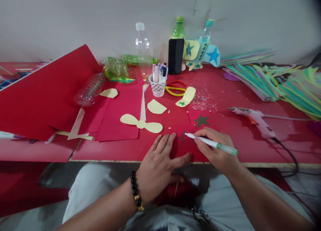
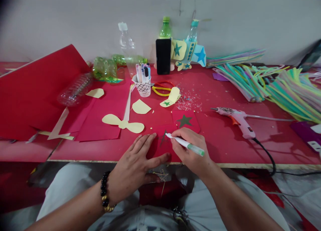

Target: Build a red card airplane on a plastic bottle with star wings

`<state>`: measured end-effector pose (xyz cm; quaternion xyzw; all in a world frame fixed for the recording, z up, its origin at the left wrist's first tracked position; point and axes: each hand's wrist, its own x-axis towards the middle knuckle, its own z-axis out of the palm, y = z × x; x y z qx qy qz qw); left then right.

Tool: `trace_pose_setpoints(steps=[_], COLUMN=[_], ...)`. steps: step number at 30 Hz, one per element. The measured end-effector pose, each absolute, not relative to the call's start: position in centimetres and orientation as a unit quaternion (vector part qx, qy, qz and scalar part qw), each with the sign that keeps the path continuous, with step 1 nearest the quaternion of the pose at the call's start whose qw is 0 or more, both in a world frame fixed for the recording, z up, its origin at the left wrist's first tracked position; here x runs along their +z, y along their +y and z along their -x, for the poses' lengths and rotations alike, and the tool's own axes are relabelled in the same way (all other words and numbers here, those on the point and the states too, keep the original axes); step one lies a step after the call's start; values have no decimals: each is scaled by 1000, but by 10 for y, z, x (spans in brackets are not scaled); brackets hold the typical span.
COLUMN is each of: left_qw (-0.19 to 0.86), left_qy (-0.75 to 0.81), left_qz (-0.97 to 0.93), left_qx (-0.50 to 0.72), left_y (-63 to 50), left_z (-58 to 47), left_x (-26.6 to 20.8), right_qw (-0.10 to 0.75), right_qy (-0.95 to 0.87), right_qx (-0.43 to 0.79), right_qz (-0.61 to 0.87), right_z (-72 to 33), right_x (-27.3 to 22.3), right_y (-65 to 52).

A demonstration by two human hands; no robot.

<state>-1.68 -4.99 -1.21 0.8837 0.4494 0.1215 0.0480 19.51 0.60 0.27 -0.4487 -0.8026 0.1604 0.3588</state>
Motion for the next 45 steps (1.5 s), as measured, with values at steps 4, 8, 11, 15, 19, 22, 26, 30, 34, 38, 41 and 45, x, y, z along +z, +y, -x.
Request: trace_pose_setpoints(steps=[4, 8, 11, 15, 19, 22, 26, 30, 34, 38, 41, 45], left_qw=[40, 29, 32, 31, 37, 39, 40, 51, 50, 52, 50, 58], left_qy=[447, 450, 449, 450, 451, 448, 450, 449, 447, 447, 449, 449], left_qz=[-885, -883, -884, -883, -883, -885, -883, -884, -885, -885, -884, -883], left_qx=[124, 127, 126, 126, 124, 122, 126, 122, 124, 121, 120, 123], left_y=[-50, -51, -51, -51, -51, -50, -50, -51, -51, -50, -50, -50], left_z=[17, 17, 17, 17, 17, 17, 17, 16, 17, 17, 17, 17], left_x=[-14, -15, -15, -14, -14, -14, -14, -14, -14, -13, -12, -12], right_qw=[356, 340, 359, 357, 351, 364, 343, 365, 352, 359, 358, 356], right_qy=[-809, -821, -806, -813, -813, -801, -818, -800, -819, -802, -794, -797], right_qx=[173, 233, 200, 201, 222, 200, 247, 208, 228, 215, 187, 196], right_qz=[434, 394, 426, 413, 409, 432, 389, 428, 392, 426, 455, 447], right_z=[-196, -197, -197, -197, -197, -197, -198, -199, -198, -198, -197, -196], right_x=[2, 5, 5, 4, 5, 5, 4, 4, 4, 3, 1, 1], right_y=[7, 5, 4, 4, 3, 4, 3, 3, 3, 5, 6, 7])
